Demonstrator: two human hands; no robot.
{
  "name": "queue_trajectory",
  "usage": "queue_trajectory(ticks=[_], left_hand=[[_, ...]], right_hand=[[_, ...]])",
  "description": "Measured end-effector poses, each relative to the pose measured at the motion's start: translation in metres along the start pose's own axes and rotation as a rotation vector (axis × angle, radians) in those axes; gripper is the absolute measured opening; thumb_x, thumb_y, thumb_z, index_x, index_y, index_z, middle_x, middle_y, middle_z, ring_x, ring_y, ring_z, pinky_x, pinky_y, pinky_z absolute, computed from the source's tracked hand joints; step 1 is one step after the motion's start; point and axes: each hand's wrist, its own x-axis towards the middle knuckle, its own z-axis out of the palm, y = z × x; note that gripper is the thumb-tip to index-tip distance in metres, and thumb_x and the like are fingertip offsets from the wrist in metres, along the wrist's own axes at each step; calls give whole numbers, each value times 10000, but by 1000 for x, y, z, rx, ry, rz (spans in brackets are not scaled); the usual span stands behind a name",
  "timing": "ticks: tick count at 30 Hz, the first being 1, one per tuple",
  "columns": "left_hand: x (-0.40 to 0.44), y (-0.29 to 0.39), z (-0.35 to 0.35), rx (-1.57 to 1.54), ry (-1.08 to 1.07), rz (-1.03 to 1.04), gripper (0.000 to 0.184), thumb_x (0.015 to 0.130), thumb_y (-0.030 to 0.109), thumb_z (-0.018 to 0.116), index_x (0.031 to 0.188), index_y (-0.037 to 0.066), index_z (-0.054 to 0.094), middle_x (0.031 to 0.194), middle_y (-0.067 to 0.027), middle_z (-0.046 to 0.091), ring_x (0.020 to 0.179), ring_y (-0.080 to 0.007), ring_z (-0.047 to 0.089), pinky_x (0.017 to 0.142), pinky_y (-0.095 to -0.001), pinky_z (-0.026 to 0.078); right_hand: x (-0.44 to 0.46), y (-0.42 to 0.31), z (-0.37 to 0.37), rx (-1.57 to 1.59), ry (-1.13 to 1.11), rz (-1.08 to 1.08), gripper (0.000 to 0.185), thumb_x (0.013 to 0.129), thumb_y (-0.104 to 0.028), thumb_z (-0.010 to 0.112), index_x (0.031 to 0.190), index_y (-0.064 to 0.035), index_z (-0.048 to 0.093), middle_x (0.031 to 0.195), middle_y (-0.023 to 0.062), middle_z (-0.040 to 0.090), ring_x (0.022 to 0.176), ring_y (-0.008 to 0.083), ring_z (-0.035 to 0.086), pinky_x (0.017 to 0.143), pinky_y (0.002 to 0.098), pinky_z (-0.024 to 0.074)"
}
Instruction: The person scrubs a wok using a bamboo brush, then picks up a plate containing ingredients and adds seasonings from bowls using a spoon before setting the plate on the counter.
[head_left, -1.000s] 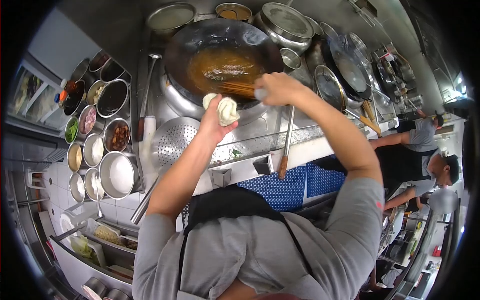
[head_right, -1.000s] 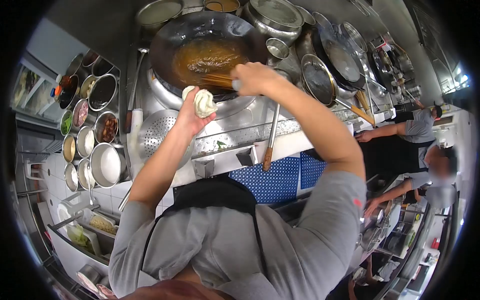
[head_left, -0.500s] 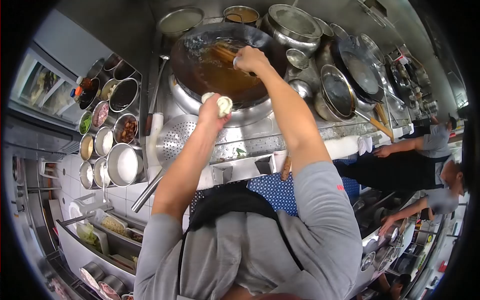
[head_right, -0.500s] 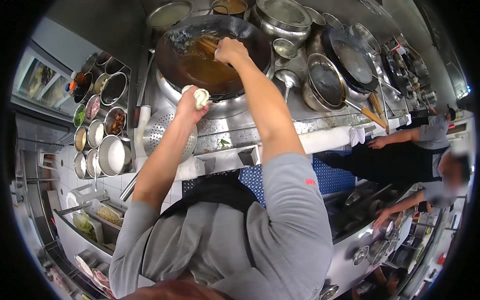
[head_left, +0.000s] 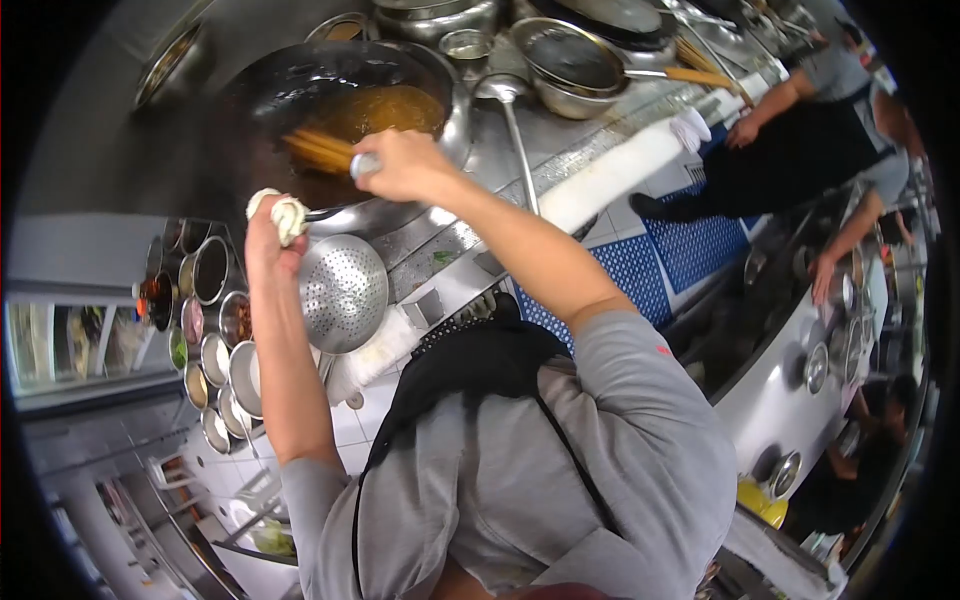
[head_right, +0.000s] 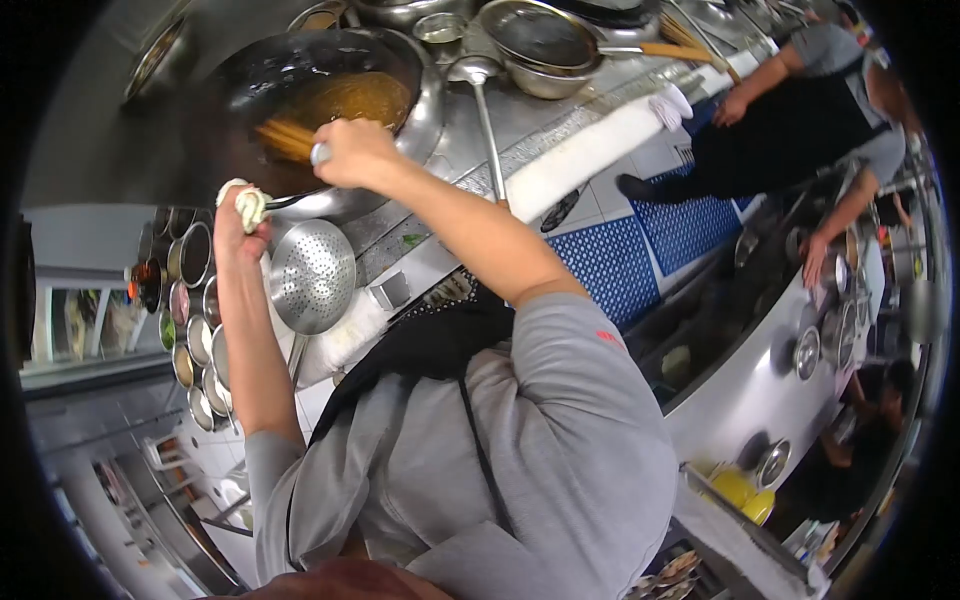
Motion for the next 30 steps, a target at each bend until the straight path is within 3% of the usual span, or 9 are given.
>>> queue_trajectory(ticks=[6,8,19,26,27,30], left_hand=[[-1,20,21,162,117,155,139,843,199,701,785,99,625,638,-17,614,451,-133,553,335,-246,347],[-5,28,34,203,161,232,165,819,192,721,818,47,642,663,-45,623,457,-146,551,345,-257,345],[-8,38,55,413,205,529,182,789,152,717,883,7,659,689,-35,636,493,-127,584,377,-266,382],[-24,-17,25,571,165,896,283,758,106,698,964,-69,613,805,-88,644,651,-165,616,593,-306,518],[-33,-29,19,584,151,904,300,762,106,695,984,-67,591,815,-103,643,657,-176,616,607,-317,525],[-33,-83,-15,474,138,972,306,775,55,706,1020,-47,553,869,-89,623,732,-163,608,671,-309,520]], right_hand=[[-3,-6,12,86,78,-8,424,751,-211,697,1166,-125,718,1013,222,724,971,386,698,897,445,554],[-1,-8,8,107,93,1,450,772,-227,713,1203,-98,696,1037,241,713,999,397,688,917,448,542],[-1,-20,-4,295,92,92,638,758,-281,795,1320,-40,612,1091,266,700,1086,405,661,985,414,506],[-37,-29,0,361,139,116,685,733,-243,793,1347,-22,588,1038,280,705,999,358,703,937,374,523],[-45,-32,0,350,123,141,678,728,-225,785,1344,-19,591,1038,271,707,942,312,722,885,353,539],[-70,-27,15,450,251,-33,660,730,-216,779,1334,-17,601,1024,251,713,847,290,729,824,355,553]])
